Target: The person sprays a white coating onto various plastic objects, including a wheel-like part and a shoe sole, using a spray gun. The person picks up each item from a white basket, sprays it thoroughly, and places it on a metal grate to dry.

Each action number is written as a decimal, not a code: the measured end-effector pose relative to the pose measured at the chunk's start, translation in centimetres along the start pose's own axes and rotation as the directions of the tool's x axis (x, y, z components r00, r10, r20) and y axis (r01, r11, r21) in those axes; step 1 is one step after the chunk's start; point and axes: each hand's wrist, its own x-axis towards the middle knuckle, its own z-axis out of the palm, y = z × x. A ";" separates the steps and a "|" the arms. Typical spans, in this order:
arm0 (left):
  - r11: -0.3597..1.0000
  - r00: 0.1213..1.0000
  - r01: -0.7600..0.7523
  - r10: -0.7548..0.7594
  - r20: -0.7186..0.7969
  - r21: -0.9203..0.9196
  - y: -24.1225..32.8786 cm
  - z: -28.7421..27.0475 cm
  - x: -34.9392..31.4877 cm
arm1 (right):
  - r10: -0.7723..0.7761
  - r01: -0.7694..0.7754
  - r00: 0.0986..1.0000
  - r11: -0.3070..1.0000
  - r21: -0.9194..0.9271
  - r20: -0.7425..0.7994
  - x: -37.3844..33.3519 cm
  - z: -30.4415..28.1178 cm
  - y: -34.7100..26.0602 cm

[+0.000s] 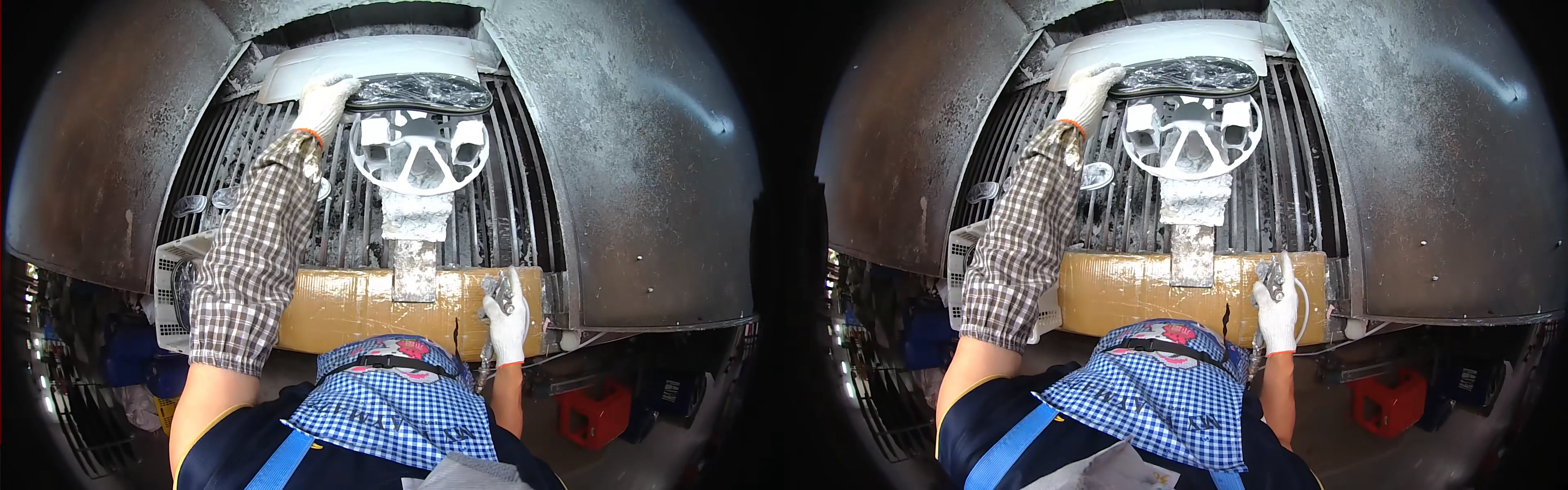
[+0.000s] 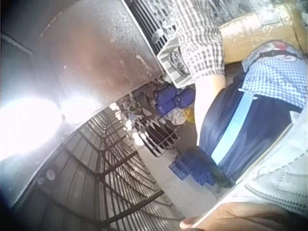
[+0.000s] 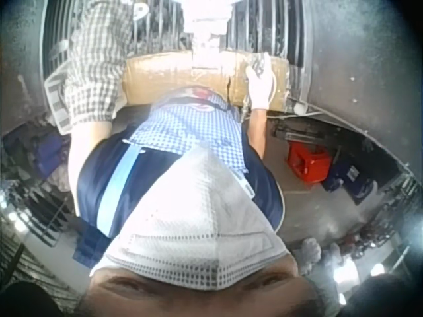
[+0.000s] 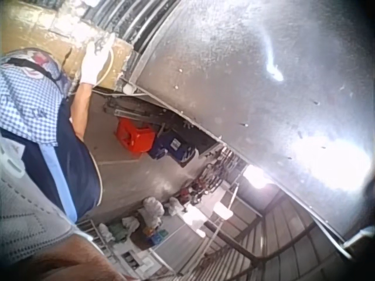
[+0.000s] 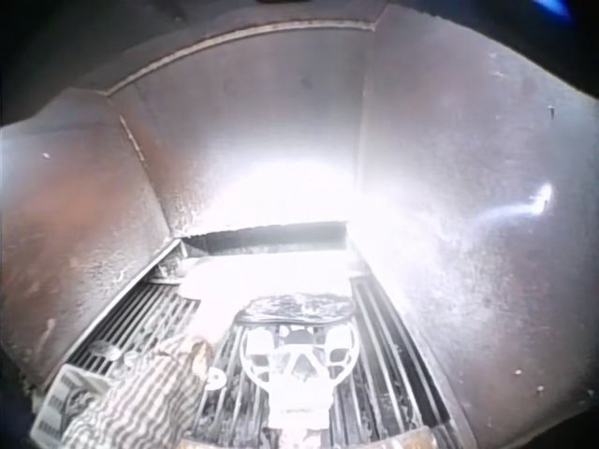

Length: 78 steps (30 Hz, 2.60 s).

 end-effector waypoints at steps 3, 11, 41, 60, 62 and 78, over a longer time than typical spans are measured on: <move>0.994 0.996 -0.044 0.035 -0.085 -0.103 -1.8 -0.7 -0.3 | -0.008 0.008 1.000 1.000 0.002 -0.002 -0.1 0.0 0.1; 0.703 0.925 0.256 -0.379 -0.044 -0.664 -10.4 0.5 -10.9 | -0.043 0.049 0.998 0.990 0.135 -0.047 1.0 -1.0 1.3; 0.878 0.882 -0.167 0.337 0.330 -0.449 -11.6 11.2 -16.1 | -0.665 0.532 0.722 0.710 0.462 0.192 4.1 9.6 -20.8; 0.311 0.835 0.538 -0.326 0.444 -0.784 -9.2 11.7 -17.0 | -0.605 0.565 0.796 0.748 0.348 0.007 8.0 8.3 -17.8; 0.300 0.832 0.544 -0.318 0.455 -0.784 -9.4 11.8 -17.0 | -0.615 0.590 0.788 0.742 0.318 -0.027 7.9 8.2 -17.7; 0.318 0.806 0.581 -0.353 0.475 -0.749 -10.3 11.4 -16.8 | -0.578 0.528 0.815 0.712 0.463 -0.040 7.5 8.2 -18.2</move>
